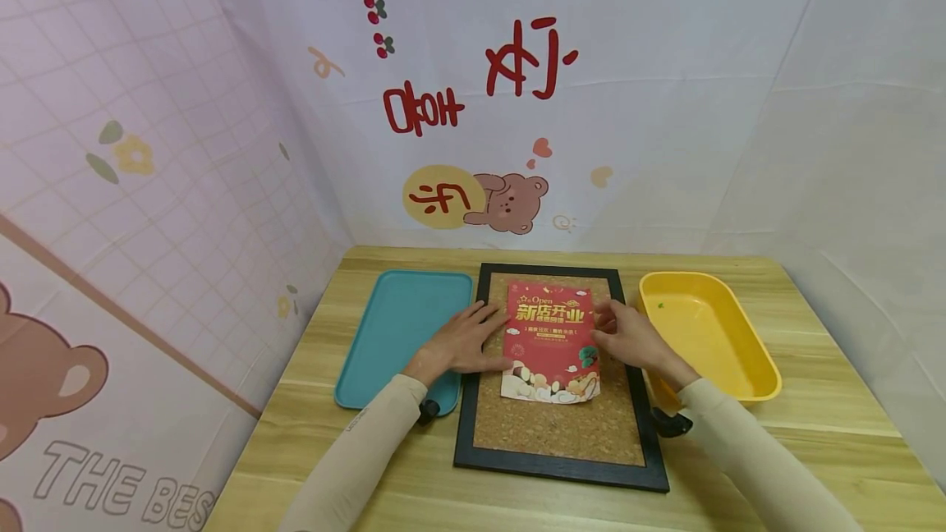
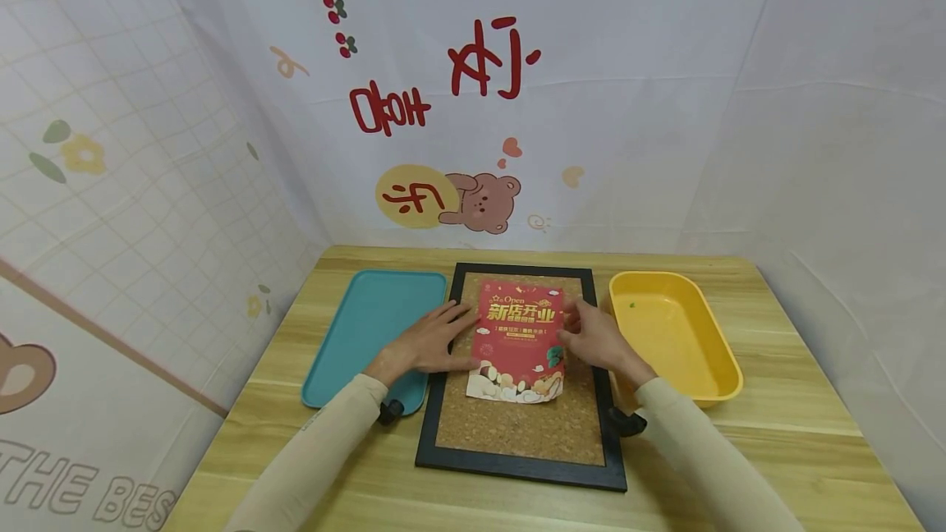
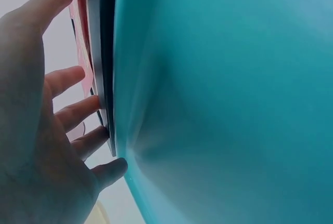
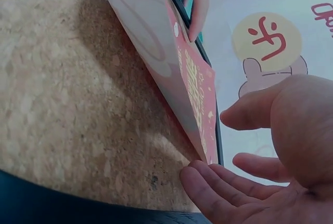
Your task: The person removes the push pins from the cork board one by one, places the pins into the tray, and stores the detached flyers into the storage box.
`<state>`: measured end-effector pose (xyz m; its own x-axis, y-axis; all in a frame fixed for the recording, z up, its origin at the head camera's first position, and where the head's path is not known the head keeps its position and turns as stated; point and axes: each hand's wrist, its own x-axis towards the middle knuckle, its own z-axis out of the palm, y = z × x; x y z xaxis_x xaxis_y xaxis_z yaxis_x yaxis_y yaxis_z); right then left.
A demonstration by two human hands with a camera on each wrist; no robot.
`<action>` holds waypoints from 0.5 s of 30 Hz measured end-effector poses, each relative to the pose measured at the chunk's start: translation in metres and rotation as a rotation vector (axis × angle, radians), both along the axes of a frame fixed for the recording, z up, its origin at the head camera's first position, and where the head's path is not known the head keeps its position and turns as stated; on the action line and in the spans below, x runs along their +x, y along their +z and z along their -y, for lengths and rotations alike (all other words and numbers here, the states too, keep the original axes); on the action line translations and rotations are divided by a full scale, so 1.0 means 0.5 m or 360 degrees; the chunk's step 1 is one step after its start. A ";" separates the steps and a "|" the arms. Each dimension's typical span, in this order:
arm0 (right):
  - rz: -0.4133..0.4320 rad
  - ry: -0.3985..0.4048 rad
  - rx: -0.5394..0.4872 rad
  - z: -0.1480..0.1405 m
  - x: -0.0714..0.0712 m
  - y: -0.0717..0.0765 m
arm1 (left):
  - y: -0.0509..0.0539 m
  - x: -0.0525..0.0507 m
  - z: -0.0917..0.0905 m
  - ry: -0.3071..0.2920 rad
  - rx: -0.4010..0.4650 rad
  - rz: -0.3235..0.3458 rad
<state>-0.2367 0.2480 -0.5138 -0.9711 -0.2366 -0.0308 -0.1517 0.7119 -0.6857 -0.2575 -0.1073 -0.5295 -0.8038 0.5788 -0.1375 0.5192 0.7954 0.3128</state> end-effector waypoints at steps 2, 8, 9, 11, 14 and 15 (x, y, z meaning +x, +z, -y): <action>0.0024 -0.0020 0.0002 0.000 -0.001 -0.005 | -0.001 -0.001 -0.001 -0.0002 0.0030 -0.0021; 0.0062 -0.0065 0.0015 -0.002 -0.004 -0.012 | 0.001 -0.007 -0.008 0.0004 0.0196 -0.0035; 0.0070 -0.0072 0.0012 -0.002 -0.003 -0.012 | 0.002 -0.008 -0.009 0.0011 0.0236 -0.0021; 0.0086 -0.0082 -0.0002 -0.002 -0.003 -0.012 | 0.003 -0.012 -0.012 0.0017 0.0316 0.0003; 0.0121 -0.0093 -0.0040 -0.002 -0.001 -0.011 | 0.004 -0.017 -0.017 -0.0004 0.0489 0.0080; 0.0138 -0.0096 -0.0056 -0.001 0.000 -0.009 | 0.004 -0.019 -0.019 -0.0009 0.0540 0.0101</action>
